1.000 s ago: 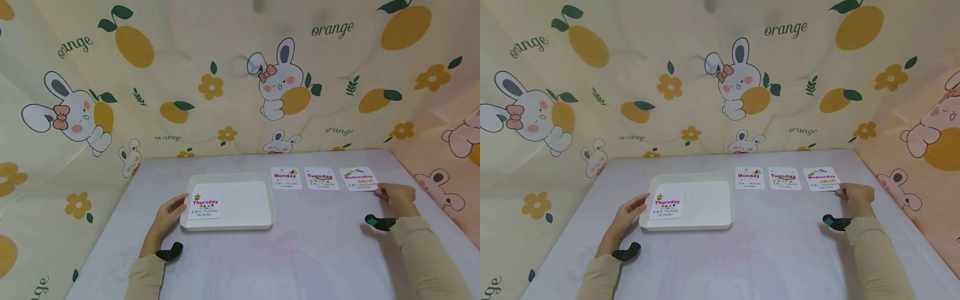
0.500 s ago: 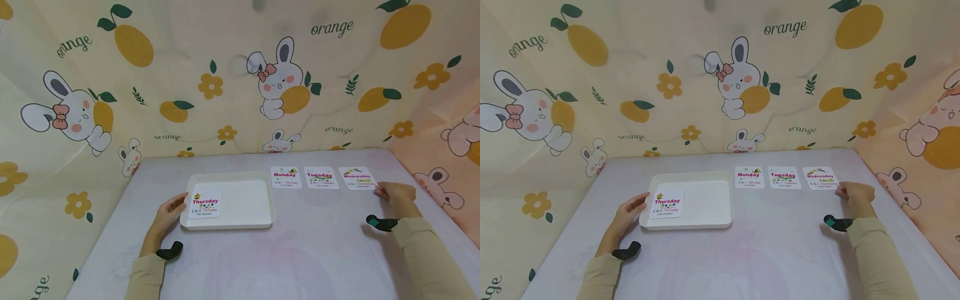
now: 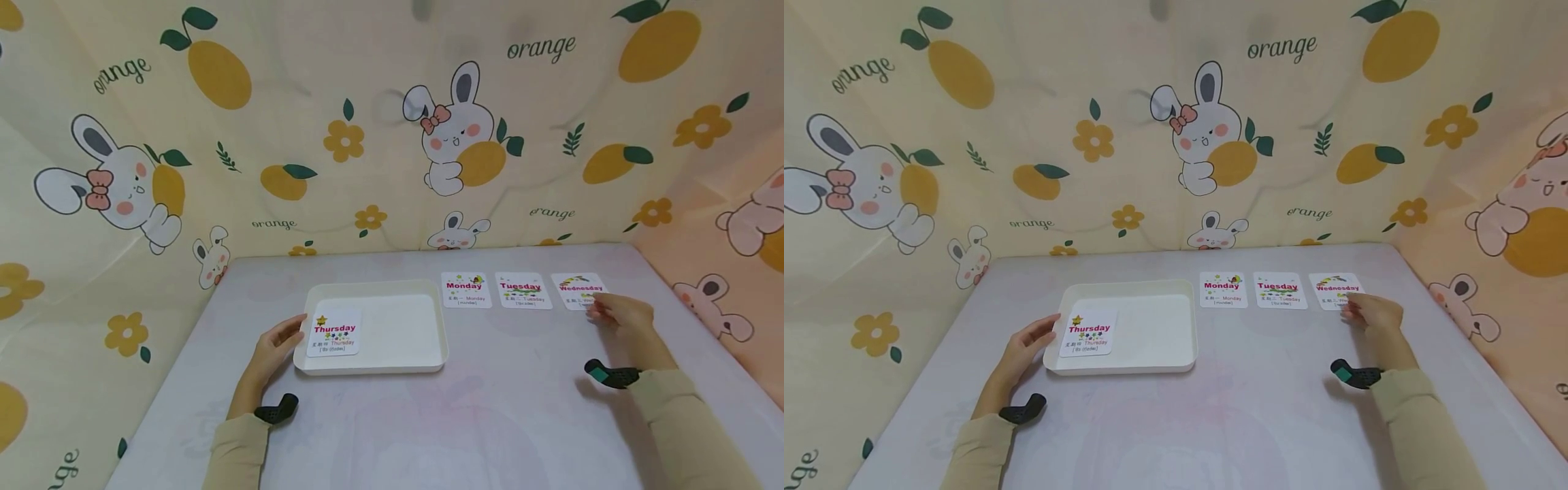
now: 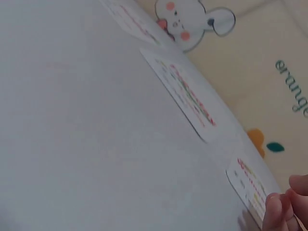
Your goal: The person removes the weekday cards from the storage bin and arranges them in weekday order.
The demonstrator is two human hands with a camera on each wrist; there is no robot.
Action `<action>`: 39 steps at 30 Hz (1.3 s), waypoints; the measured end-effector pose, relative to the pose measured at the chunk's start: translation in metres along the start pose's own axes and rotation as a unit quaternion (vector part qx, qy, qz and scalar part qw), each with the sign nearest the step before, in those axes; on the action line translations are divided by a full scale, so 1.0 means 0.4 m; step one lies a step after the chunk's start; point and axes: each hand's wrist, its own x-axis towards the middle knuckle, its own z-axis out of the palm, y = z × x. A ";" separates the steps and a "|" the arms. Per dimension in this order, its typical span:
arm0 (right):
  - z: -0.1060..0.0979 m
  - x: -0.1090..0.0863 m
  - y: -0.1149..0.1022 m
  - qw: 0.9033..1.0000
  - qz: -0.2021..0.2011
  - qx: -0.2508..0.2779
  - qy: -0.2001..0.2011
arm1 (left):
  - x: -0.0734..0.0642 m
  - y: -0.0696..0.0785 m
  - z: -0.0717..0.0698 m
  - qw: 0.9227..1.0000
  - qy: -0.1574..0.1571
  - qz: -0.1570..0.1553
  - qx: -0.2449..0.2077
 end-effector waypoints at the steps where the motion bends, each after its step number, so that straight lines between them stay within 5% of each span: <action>1: 0.004 -0.002 0.001 1.000 -0.001 -0.004 -0.004 | 0.000 0.000 0.000 1.000 0.000 -0.002 0.001; 10: 0.069 -0.050 0.019 0.995 -0.041 -0.071 -0.060 | 0.001 0.000 0.001 1.000 0.002 -0.005 0.007; 21: 0.141 -0.115 0.029 0.979 -0.073 -0.020 -0.191 | 0.002 0.002 -0.002 1.000 0.002 -0.011 0.013; 39: 0.252 -0.178 0.075 0.957 -0.104 -0.088 -0.255 | 0.003 -0.002 0.000 1.000 -0.001 -0.017 0.005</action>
